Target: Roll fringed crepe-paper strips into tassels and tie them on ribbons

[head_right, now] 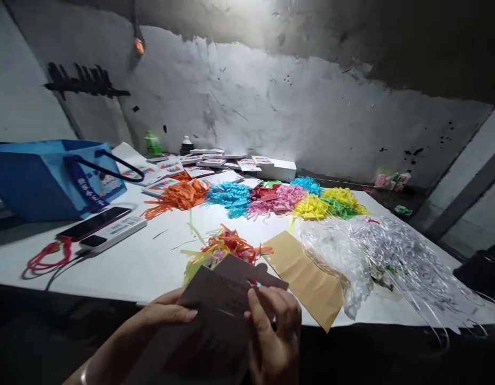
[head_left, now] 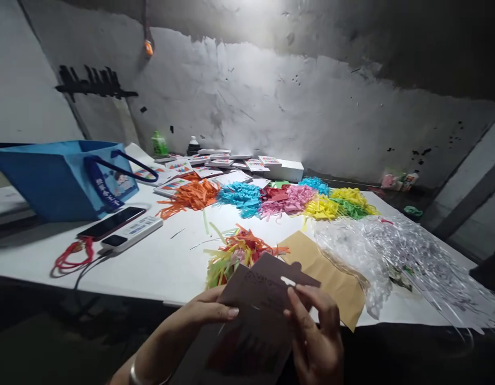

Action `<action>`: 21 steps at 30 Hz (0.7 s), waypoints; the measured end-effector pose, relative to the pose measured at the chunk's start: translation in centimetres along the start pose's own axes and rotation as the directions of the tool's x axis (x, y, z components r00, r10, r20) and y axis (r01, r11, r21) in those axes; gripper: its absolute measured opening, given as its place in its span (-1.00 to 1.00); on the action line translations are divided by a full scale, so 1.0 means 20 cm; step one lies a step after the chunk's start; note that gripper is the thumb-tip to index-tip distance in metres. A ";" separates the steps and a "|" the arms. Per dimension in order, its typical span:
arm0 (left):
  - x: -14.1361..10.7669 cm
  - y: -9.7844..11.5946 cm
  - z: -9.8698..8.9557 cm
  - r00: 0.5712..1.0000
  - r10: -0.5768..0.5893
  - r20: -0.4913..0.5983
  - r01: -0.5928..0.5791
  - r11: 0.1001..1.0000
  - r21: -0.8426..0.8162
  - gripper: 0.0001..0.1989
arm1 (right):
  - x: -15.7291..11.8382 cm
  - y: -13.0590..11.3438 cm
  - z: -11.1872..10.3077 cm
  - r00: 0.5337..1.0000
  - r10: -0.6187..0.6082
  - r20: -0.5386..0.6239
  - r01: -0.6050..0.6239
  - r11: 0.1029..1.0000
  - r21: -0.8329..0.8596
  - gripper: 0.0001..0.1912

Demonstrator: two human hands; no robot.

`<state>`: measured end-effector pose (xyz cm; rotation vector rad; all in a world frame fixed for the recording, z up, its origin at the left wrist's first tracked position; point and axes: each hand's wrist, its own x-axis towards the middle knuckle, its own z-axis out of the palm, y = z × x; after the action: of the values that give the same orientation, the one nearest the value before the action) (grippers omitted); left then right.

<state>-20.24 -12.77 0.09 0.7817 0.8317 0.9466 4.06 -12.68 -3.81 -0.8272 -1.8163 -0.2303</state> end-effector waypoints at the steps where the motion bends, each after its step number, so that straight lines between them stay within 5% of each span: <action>1: 0.01 0.00 0.00 0.998 -0.014 0.061 0.014 1.000 -0.002 -0.56 | 0.04 0.03 -0.01 0.999 -0.032 0.002 0.032 0.999 -0.011 -0.46; 10: 0.11 -0.07 0.11 0.954 0.040 0.296 -0.003 0.992 -0.123 -0.55 | 0.06 0.10 -0.02 0.993 0.049 0.109 -0.069 0.980 0.189 -0.66; 17: 0.14 -0.11 0.06 0.982 -0.040 0.186 0.053 0.997 -0.065 -0.67 | -0.01 0.08 0.10 0.976 0.195 -0.092 -0.165 0.950 0.266 -0.80; 19: 0.14 -0.11 0.05 0.986 -0.037 0.160 0.047 0.997 -0.062 -0.68 | -0.07 0.12 0.07 0.915 0.314 -0.252 -0.238 0.927 0.290 -0.86; 21: 0.13 -0.10 0.03 0.991 -0.012 0.131 0.021 0.997 -0.070 -0.67 | -0.16 0.19 -0.02 0.794 0.499 -0.346 -0.355 0.844 0.402 -0.79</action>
<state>-18.03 -11.19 -1.89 0.7659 0.6861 0.8954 7.29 -11.51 -7.34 -0.8548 -1.1530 0.1675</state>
